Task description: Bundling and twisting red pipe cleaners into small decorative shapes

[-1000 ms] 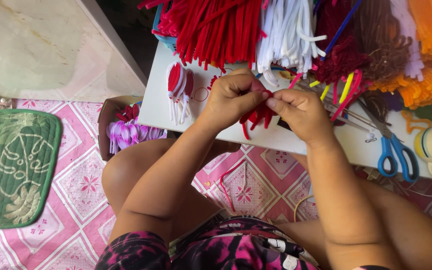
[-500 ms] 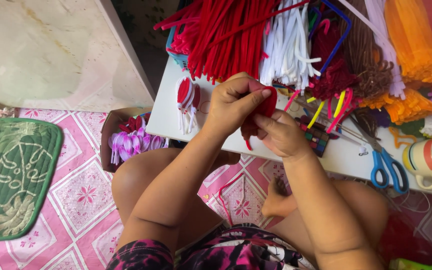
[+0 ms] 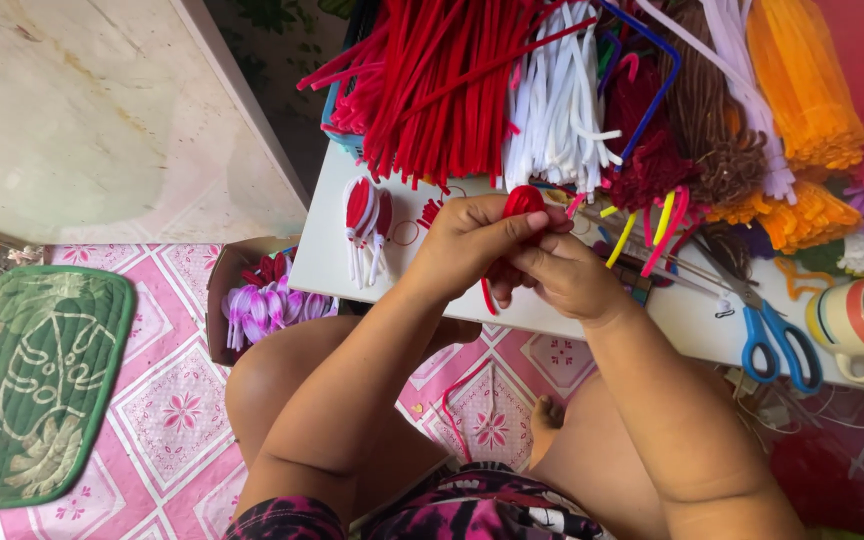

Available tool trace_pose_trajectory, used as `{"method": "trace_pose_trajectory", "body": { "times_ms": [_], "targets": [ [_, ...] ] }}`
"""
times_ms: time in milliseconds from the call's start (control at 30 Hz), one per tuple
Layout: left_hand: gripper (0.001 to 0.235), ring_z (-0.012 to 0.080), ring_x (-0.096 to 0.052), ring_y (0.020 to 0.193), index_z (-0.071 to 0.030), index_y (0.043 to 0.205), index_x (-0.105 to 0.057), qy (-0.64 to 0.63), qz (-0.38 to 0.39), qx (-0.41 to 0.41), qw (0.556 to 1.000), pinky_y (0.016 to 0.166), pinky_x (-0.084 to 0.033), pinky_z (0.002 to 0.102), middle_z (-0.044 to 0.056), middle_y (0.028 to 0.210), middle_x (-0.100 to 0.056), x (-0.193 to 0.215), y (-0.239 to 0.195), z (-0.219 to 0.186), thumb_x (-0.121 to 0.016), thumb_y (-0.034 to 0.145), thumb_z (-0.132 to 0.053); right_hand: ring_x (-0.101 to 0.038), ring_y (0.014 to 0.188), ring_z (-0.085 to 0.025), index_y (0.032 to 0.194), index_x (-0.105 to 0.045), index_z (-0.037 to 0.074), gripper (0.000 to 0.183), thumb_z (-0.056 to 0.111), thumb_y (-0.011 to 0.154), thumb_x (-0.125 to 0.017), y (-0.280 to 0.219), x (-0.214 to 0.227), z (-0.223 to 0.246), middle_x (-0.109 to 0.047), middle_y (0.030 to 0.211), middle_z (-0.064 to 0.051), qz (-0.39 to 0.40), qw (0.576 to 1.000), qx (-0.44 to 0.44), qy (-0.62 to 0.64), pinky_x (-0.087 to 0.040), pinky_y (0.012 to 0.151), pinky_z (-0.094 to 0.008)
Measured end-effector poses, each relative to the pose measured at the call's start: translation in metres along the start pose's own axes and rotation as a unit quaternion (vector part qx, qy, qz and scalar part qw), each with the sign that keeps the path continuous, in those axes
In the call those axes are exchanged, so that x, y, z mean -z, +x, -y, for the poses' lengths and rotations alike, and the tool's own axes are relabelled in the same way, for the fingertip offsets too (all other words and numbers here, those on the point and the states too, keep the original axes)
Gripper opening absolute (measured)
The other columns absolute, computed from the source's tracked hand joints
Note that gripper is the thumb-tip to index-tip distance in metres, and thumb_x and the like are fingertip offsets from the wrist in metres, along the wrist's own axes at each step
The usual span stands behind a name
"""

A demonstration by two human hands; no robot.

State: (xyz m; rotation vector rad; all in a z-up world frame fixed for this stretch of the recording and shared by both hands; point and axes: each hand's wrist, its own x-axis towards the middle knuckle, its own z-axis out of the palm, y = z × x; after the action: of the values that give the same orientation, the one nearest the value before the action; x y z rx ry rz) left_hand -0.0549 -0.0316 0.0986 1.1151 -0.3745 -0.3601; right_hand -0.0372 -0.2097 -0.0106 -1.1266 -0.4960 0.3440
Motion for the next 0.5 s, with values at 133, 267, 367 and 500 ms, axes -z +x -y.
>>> {"method": "trace_pose_trajectory", "body": {
  "times_ms": [133, 267, 367, 500],
  "targets": [
    [0.023, 0.0151, -0.064, 0.045, -0.005, 0.074, -0.071, 0.065, 0.010, -0.001, 0.998, 0.043, -0.052, 0.023, 0.013, 0.053, -0.065, 0.005, 0.007, -0.011, -0.071, 0.092, -0.019, -0.072, 0.083, -0.029, 0.095, -0.079, 0.001, 0.026, 0.024, 0.099, -0.066, -0.003, -0.005, 0.092, -0.078, 0.087, -0.019, 0.098, 0.922, 0.001, -0.376, -0.058, 0.075, -0.046],
    [0.028, 0.0117, -0.058, 0.045, -0.006, 0.065, -0.072, 0.171, 0.033, 0.008, 0.985, 0.051, -0.049, 0.023, 0.008, 0.048, -0.062, 0.010, 0.018, -0.007, -0.072, 0.089, -0.020, -0.071, 0.088, -0.028, 0.112, -0.074, -0.005, 0.018, 0.007, 0.101, -0.067, 0.000, -0.024, 0.135, -0.074, 0.097, -0.018, -0.066, 0.843, 0.155, -0.510, -0.057, 0.084, -0.043],
    [0.029, 0.0118, -0.056, 0.043, -0.007, 0.061, -0.071, 0.224, 0.056, 0.028, 0.973, 0.050, -0.047, 0.023, 0.007, 0.045, -0.061, 0.013, 0.025, -0.007, -0.072, 0.088, -0.020, -0.069, 0.084, -0.026, 0.109, -0.076, -0.002, 0.014, 0.000, 0.095, -0.072, 0.013, -0.035, 0.133, -0.074, 0.095, -0.014, -0.051, 0.831, 0.192, -0.520, -0.057, 0.079, -0.040],
    [0.030, 0.0142, -0.052, 0.042, -0.007, 0.058, -0.069, 0.282, 0.085, 0.071, 0.953, 0.051, -0.045, 0.025, 0.006, 0.041, -0.056, 0.028, 0.031, -0.008, -0.072, 0.086, -0.020, -0.070, 0.078, -0.021, 0.101, -0.080, 0.006, 0.011, 0.004, 0.091, -0.075, 0.017, -0.028, 0.113, -0.075, 0.090, -0.007, -0.054, 0.848, 0.166, -0.501, -0.057, 0.072, -0.035]
  ]
}}
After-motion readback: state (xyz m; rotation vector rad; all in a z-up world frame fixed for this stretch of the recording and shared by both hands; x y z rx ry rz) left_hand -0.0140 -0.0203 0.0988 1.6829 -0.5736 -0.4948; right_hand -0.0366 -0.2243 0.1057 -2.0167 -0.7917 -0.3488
